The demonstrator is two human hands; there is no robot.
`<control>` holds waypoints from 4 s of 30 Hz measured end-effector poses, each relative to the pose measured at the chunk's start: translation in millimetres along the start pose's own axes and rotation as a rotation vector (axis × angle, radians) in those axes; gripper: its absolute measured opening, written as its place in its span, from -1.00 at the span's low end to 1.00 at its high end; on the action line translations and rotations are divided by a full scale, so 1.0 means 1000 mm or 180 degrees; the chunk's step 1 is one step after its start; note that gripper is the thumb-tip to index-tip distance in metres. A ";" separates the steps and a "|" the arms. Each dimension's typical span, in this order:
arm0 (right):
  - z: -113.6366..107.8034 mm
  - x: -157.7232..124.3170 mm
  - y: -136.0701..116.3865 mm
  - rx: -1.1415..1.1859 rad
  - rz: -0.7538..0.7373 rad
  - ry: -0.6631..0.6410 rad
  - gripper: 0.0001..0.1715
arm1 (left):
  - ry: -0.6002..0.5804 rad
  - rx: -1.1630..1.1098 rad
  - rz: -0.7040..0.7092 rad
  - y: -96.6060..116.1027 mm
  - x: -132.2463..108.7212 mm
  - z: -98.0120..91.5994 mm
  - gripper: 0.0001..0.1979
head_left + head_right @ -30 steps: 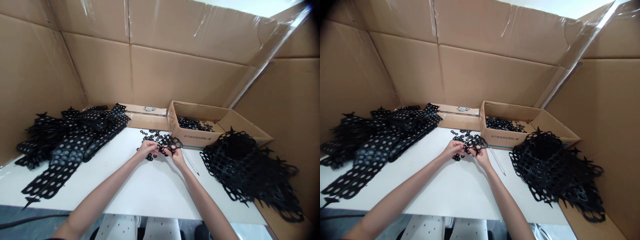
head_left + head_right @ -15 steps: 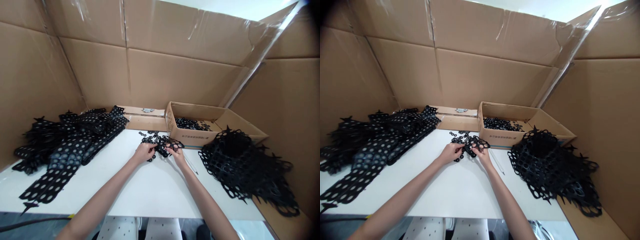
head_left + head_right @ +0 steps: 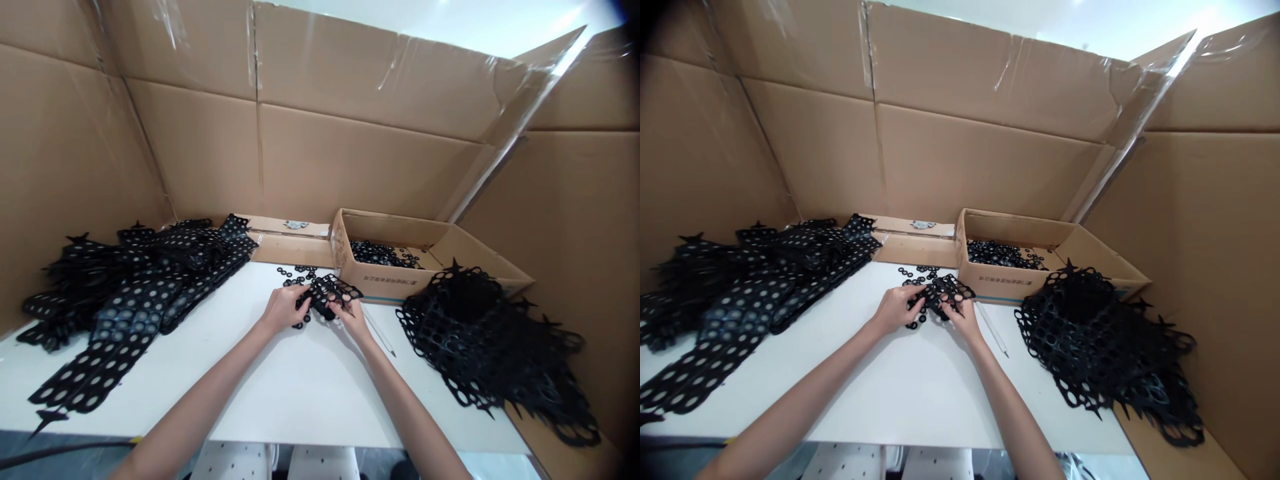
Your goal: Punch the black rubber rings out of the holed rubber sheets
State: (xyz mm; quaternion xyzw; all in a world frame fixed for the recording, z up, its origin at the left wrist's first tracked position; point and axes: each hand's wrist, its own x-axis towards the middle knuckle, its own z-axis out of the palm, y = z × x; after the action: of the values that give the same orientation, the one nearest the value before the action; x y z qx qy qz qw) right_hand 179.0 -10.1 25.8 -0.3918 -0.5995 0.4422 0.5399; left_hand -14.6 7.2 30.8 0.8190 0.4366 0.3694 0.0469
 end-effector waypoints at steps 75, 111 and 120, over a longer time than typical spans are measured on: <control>0.011 -0.006 0.010 -0.0104 0.0447 0.0161 -0.69 | -0.0608 -0.3029 -0.0991 -0.003 -0.004 0.030 -0.69; 0.008 0.003 -0.001 0.1710 0.0740 0.0880 -0.87 | -0.0357 -0.0625 -0.0024 0.004 -0.005 0.014 -0.76; 0.015 -0.002 -0.002 0.1696 0.0737 0.0526 -0.90 | 0.0434 -0.1305 -0.0156 0.021 -0.004 0.016 -0.78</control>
State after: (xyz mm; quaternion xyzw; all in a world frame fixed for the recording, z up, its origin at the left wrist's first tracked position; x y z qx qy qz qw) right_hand 164.2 -14.4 26.4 -0.3367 -0.3678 0.6091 0.6167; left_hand 8.9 -4.8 25.6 0.7545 0.3742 0.5038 0.1918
